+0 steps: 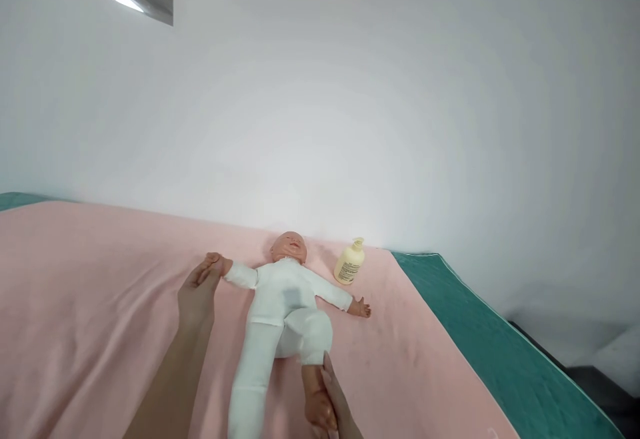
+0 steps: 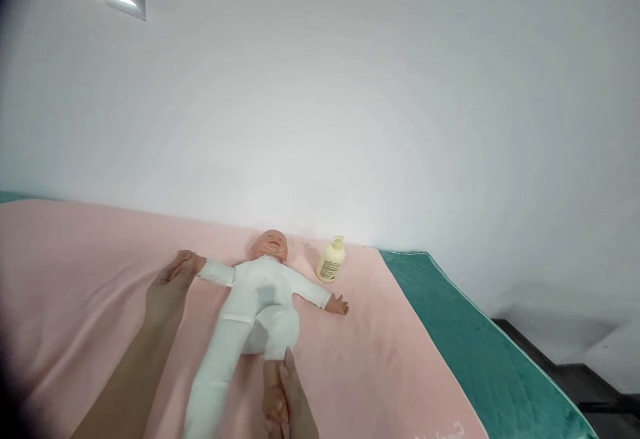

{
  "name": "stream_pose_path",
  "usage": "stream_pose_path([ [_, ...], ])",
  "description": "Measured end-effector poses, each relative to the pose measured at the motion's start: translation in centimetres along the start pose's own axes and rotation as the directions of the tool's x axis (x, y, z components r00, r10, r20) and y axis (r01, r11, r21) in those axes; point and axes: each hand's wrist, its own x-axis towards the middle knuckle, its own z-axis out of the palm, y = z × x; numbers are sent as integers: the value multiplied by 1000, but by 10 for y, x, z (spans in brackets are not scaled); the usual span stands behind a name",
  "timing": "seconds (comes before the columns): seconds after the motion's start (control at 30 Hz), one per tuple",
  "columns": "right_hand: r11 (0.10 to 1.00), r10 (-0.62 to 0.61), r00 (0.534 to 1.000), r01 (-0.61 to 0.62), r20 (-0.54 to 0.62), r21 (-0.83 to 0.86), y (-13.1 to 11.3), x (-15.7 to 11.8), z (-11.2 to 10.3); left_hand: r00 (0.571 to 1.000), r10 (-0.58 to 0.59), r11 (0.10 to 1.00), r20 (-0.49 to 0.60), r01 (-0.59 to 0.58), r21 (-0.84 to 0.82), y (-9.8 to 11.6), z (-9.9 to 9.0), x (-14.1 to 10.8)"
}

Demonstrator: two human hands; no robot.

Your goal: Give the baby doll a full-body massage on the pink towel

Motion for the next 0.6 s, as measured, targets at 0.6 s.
stream_pose_path([
  [0.6, 1000, 7, 1000, -6, 13, -30, 9, 136, 74, 922, -345, 928, -175, 307, -212, -25, -25, 40],
])
